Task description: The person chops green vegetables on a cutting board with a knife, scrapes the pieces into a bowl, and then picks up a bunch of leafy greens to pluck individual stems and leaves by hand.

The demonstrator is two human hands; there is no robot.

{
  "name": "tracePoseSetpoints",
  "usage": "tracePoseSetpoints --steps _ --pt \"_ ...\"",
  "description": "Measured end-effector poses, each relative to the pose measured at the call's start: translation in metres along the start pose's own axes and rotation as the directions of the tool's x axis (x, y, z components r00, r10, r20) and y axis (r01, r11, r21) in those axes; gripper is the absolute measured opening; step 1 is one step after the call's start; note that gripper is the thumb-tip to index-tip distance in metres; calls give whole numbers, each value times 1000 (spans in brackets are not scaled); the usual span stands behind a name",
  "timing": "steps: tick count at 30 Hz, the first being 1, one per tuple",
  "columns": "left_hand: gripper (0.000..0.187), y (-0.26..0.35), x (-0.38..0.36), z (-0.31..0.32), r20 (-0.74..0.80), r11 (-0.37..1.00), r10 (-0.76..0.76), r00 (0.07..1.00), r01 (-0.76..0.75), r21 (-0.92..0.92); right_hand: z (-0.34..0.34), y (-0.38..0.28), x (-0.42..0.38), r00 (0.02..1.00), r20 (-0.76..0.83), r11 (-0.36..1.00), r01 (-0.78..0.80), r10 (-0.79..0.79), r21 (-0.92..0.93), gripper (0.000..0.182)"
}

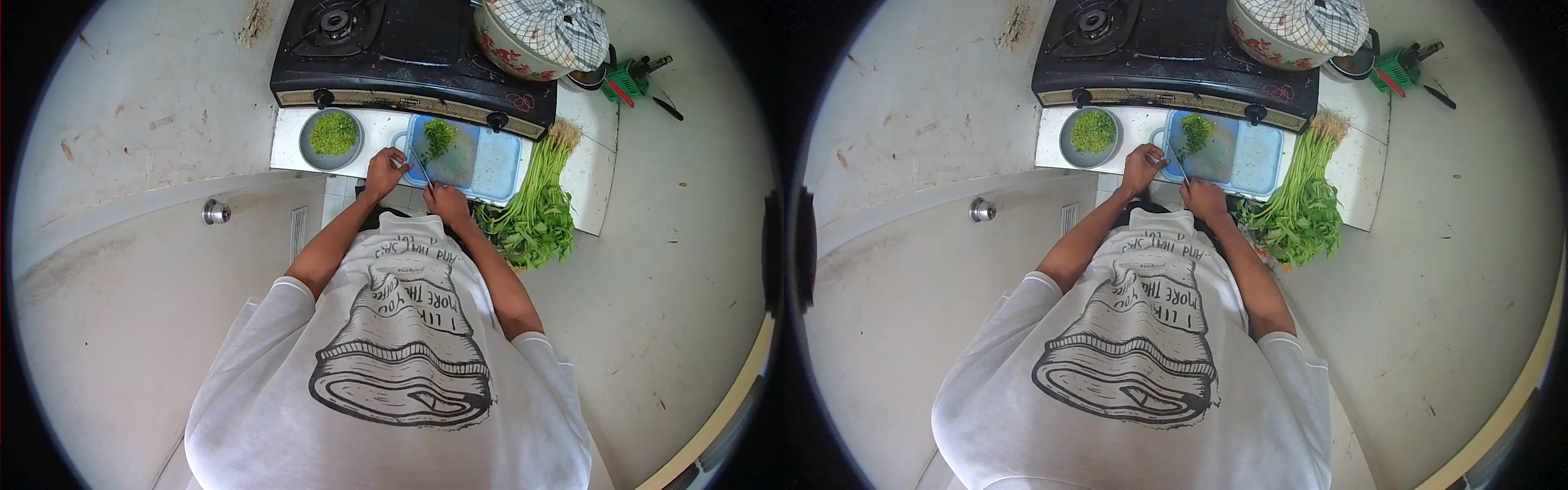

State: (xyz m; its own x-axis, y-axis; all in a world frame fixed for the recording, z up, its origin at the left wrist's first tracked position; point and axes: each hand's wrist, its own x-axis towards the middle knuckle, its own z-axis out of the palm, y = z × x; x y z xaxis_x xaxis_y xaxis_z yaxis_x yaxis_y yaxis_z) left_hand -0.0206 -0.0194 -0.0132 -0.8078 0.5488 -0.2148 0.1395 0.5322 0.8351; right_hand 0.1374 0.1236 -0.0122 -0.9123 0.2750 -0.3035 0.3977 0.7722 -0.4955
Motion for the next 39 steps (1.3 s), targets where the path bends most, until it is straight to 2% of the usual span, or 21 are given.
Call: tracePoseSetpoints --steps 5,11,23,32,35,39 --pt "33 3 9 -5 42 999 -46 998 45 30 -4 -4 -3 1000 -5 1000 11 -11 -17 43" --pt "37 -5 17 -6 49 994 33 998 -38 107 -13 -12 -3 997 72 997 -33 38 -74 44" --pt "41 -10 12 0 17 992 -124 992 124 14 -15 -14 6 994 80 996 -67 71 -53 43" --pt "42 -14 15 0 43 991 -136 990 135 17 -15 -18 5 993 99 995 -53 61 -81 45" --pt "42 -11 15 -1 48 988 -155 987 155 14 -4 -12 10 1000 5 998 -17 17 -65 41" --pt "43 -11 15 -3 68 988 -154 986 153 9 -4 -14 12 1000 9 998 -25 25 -58 42"
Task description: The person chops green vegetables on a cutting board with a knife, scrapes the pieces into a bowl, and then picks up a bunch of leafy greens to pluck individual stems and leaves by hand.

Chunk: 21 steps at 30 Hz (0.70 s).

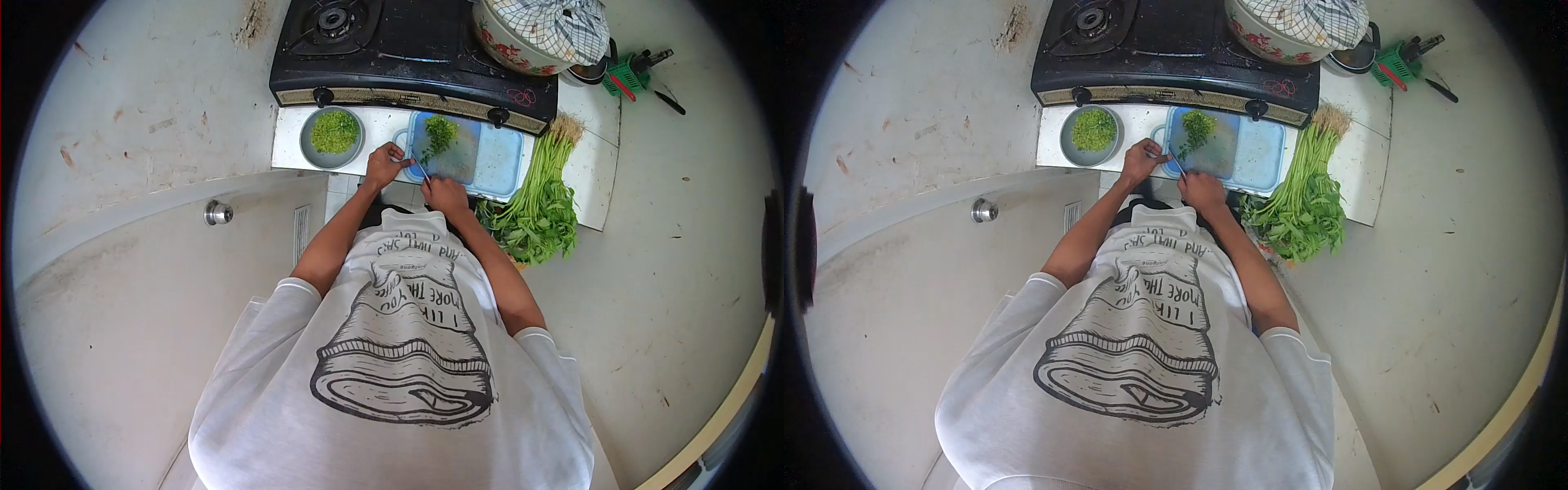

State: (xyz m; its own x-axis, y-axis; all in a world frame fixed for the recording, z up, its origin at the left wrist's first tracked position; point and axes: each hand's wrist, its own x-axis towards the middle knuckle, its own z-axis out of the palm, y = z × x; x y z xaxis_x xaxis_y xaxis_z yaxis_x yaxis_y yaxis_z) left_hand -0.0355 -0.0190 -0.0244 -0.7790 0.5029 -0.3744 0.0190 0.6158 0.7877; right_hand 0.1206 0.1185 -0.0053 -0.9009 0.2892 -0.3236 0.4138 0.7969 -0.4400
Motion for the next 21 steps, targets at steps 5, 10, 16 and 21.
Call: tracePoseSetpoints --steps 5,10,16,21 --pt "40 7 -5 -3 1 1000 17 1000 -17 -14 0 1 -3 1000 -18 1000 -18 19 17 44" --pt "39 2 -3 -1 -3 1000 28 1000 -28 6 -5 -1 -5 999 42 999 -17 19 -35 42" --pt "39 -1 -1 -1 8 999 42 999 -42 14 -9 -3 -2 998 56 997 13 -9 -75 43" --pt "39 -4 -1 0 -2 998 65 998 -65 5 -4 -2 0 1000 -5 1000 3 -4 -31 42"
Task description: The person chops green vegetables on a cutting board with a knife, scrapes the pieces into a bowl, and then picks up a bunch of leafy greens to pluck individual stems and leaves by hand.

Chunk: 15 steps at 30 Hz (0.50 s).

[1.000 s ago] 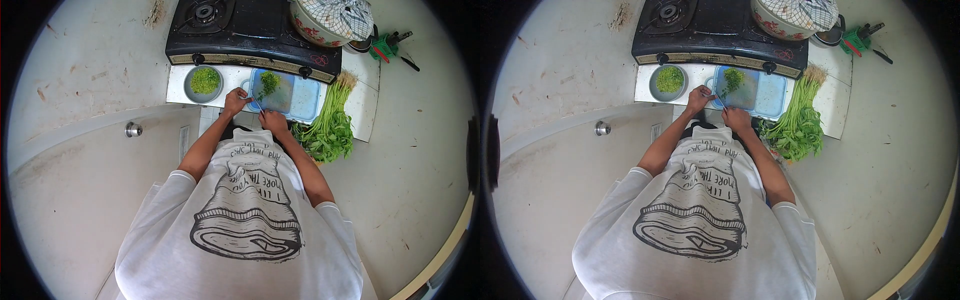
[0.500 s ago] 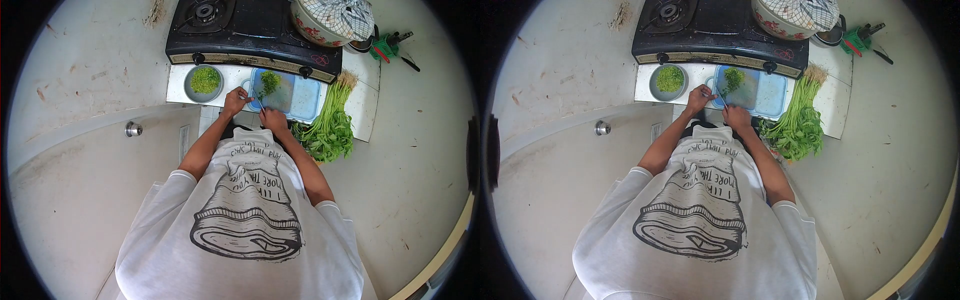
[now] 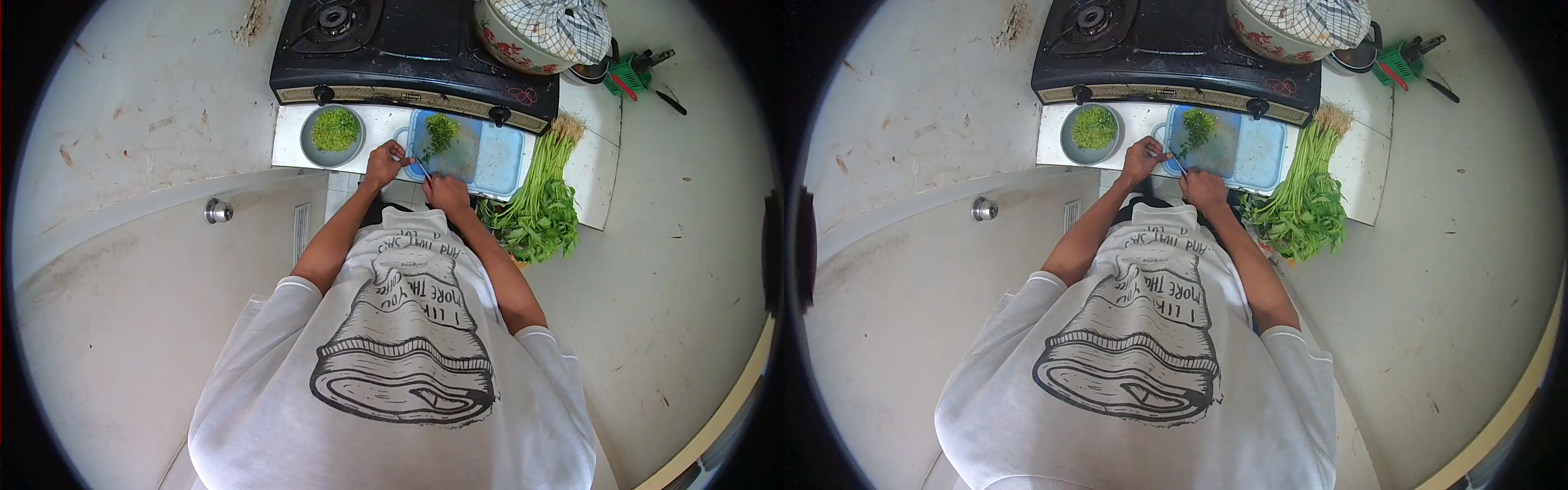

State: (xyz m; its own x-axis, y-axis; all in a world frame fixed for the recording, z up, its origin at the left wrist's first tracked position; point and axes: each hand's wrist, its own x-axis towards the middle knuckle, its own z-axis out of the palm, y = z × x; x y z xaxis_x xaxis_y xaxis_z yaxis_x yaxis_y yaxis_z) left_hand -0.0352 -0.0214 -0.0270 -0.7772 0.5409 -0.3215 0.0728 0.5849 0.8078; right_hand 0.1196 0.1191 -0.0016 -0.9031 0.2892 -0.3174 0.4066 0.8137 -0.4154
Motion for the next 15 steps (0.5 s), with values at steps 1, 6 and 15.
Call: tracePoseSetpoints --steps 1,6,15 --pt "39 -2 1 1 2 1000 8 1000 -8 8 1 1 0 1000 -10 1000 -2 2 13 42" --pt "40 3 -3 -2 4 998 40 999 -41 48 -4 2 0 999 25 999 -49 48 21 44" --pt "40 4 -5 -3 25 993 88 996 -89 78 -10 -1 -4 998 55 1000 -8 9 -9 40"
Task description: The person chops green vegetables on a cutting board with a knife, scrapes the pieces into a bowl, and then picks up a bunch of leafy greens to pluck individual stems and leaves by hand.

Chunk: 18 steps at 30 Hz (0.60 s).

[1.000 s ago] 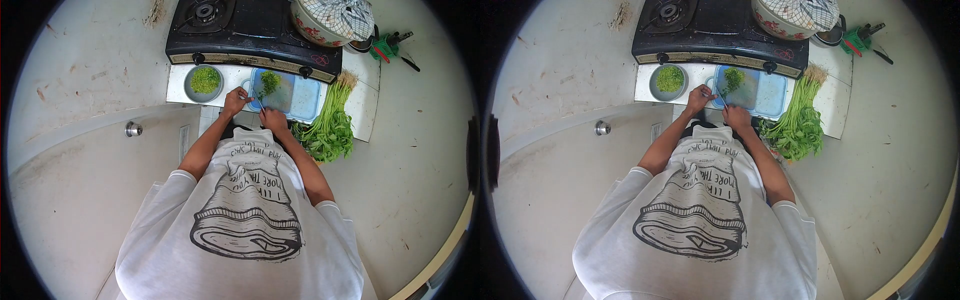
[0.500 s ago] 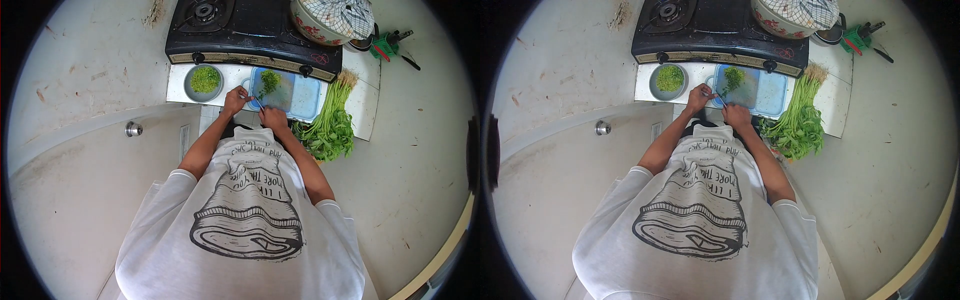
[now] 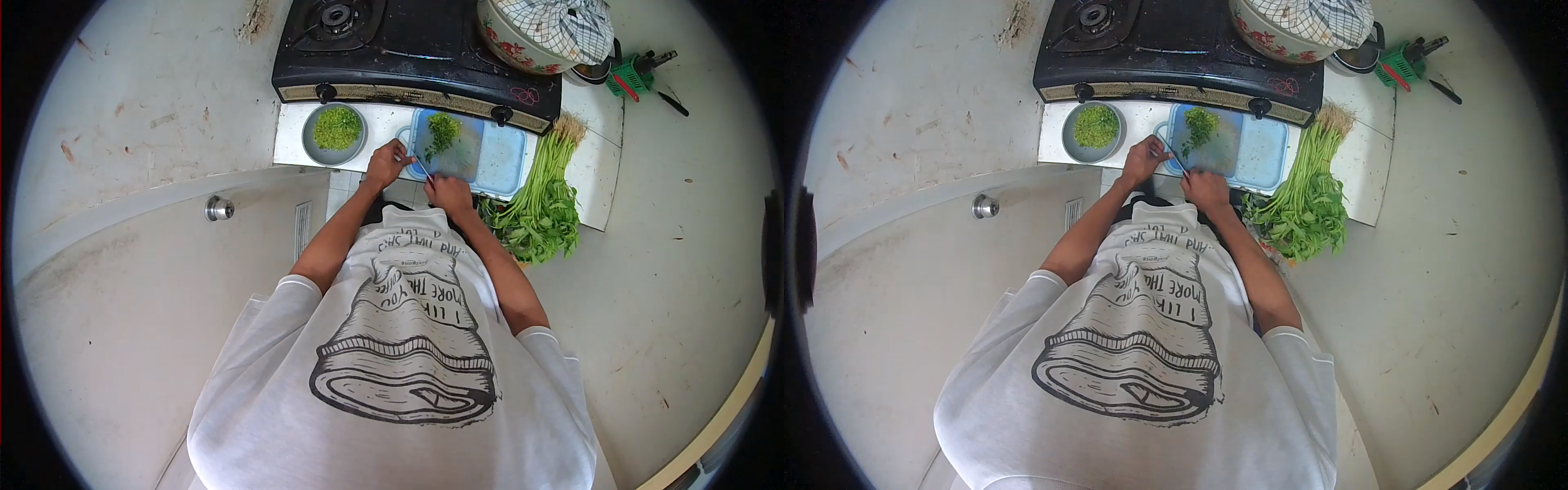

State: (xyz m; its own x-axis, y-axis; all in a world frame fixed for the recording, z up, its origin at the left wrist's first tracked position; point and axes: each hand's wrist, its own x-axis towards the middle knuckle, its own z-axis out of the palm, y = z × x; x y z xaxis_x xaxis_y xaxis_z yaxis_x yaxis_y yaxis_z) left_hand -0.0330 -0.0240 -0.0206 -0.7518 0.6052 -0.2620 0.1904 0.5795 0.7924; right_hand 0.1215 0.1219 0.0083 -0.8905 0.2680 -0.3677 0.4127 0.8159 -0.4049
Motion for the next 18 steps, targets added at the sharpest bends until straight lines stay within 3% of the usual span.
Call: tracePoseSetpoints --steps 8,14,18 --pt "42 3 1 -1 12 999 -3 1000 2 51 -1 2 0 999 35 1000 6 -5 -26 39" --pt "42 14 -1 -6 40 996 -80 996 78 53 -4 10 4 996 -60 998 -59 62 38 39" --pt "41 13 -1 -4 38 993 -114 993 113 32 -10 8 0 999 -42 998 -18 20 56 37"
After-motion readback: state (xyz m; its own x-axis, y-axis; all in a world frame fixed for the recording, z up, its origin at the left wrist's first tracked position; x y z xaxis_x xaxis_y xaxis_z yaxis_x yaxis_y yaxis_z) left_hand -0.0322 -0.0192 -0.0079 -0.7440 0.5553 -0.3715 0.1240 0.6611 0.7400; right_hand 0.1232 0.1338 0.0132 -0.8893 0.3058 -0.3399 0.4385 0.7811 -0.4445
